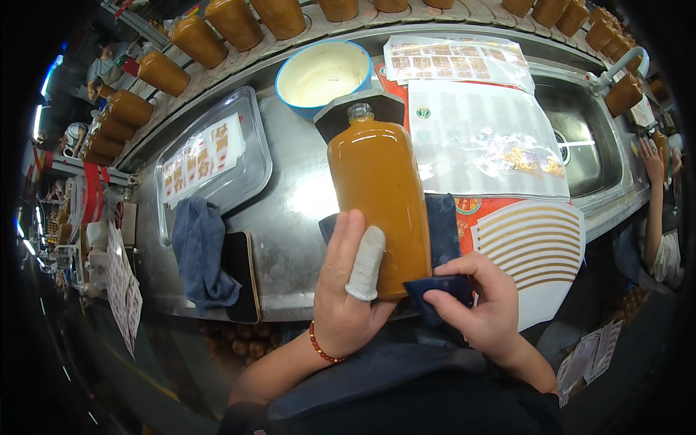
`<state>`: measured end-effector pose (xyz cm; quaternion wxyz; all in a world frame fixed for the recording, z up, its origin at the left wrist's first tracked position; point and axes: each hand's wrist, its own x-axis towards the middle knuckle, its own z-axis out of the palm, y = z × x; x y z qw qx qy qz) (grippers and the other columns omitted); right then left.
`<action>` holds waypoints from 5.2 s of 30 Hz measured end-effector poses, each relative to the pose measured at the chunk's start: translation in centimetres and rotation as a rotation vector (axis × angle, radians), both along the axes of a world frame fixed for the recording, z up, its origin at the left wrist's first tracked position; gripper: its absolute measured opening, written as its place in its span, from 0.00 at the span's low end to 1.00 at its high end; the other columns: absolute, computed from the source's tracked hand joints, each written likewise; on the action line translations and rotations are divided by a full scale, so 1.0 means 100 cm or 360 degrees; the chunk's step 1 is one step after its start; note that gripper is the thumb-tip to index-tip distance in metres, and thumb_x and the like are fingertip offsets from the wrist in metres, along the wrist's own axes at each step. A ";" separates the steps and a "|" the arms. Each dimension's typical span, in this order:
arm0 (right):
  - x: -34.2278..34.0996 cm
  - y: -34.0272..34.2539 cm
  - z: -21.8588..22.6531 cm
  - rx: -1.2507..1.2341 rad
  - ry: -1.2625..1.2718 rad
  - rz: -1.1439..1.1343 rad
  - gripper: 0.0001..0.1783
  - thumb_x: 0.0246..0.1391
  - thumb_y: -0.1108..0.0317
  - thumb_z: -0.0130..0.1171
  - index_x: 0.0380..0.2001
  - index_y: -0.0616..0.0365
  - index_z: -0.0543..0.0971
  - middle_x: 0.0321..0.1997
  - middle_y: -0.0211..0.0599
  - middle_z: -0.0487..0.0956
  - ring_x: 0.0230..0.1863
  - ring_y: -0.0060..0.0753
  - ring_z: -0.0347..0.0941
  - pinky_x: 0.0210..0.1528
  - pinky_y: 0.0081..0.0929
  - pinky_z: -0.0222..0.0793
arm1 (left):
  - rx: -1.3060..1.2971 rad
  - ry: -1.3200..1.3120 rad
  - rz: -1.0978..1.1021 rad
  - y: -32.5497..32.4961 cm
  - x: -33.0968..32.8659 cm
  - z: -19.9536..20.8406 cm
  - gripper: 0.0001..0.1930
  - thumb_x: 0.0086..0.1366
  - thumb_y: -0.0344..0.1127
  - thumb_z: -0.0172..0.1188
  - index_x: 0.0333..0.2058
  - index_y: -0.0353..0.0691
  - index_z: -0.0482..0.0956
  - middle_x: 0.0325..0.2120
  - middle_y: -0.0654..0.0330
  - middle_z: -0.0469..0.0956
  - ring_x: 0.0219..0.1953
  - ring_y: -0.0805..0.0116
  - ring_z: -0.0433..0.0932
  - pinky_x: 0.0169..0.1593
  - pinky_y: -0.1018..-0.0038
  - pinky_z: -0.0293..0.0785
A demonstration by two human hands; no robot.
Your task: The person wipes an amber bottle with a cloth, then applies a label to its side. The person smooths the label and continues wiping the bottle surface. The process is repeated for multiple bottles on a conveyor line.
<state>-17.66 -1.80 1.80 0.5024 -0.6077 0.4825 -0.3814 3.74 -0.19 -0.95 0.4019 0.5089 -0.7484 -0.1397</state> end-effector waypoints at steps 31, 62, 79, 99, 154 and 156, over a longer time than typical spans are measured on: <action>-0.122 -0.027 -0.019 0.0380 -0.0565 -0.0623 0.14 0.75 0.63 0.47 0.45 0.60 0.79 0.39 0.23 0.78 0.39 0.11 0.71 0.44 0.12 0.68 | -0.0394 -0.0902 -0.0409 -0.018 -0.005 0.010 0.16 0.60 0.46 0.69 0.47 0.59 0.79 0.61 0.60 0.74 0.65 0.49 0.70 0.70 0.47 0.58; -0.222 -0.162 0.005 0.0359 0.1216 -0.0357 0.24 0.52 0.56 0.69 0.43 0.68 0.85 0.31 0.40 0.84 0.32 0.28 0.78 0.38 0.24 0.73 | -0.0438 -0.0379 0.0087 0.042 0.041 -0.062 0.40 0.56 0.56 0.75 0.58 0.37 0.69 0.52 0.49 0.65 0.55 0.43 0.69 0.57 0.50 0.73; -0.212 -0.108 -0.019 0.0180 0.0857 -0.0566 0.21 0.56 0.65 0.67 0.51 0.61 0.84 0.37 0.30 0.76 0.27 0.20 0.68 0.33 0.20 0.68 | -0.0242 -0.0552 0.0121 0.062 0.064 -0.070 0.46 0.53 0.59 0.74 0.59 0.29 0.67 0.55 0.48 0.63 0.60 0.42 0.65 0.59 0.51 0.68; -0.197 -0.143 -0.021 0.0629 -0.0280 -0.0913 0.25 0.58 0.75 0.64 0.57 0.73 0.70 0.36 0.37 0.83 0.32 0.17 0.77 0.34 0.12 0.71 | -0.0029 -0.0478 0.0032 0.070 0.070 -0.083 0.49 0.50 0.57 0.77 0.61 0.32 0.63 0.57 0.52 0.60 0.64 0.48 0.60 0.64 0.56 0.62; -0.007 -0.217 -0.011 -0.0058 0.0827 -0.0140 0.19 0.47 0.64 0.66 0.42 0.63 0.81 0.31 0.41 0.80 0.30 0.24 0.74 0.34 0.23 0.70 | -0.0366 -0.0431 0.0086 0.040 0.072 -0.087 0.38 0.53 0.53 0.73 0.57 0.36 0.72 0.57 0.54 0.62 0.60 0.50 0.63 0.60 0.57 0.71; -0.015 -0.196 0.009 -0.0195 0.0540 -0.0299 0.16 0.52 0.69 0.63 0.44 0.63 0.80 0.31 0.32 0.80 0.28 0.17 0.69 0.31 0.21 0.66 | -0.0282 -0.0382 0.0056 0.035 0.077 -0.084 0.40 0.52 0.52 0.74 0.58 0.34 0.71 0.58 0.52 0.61 0.61 0.49 0.63 0.61 0.56 0.69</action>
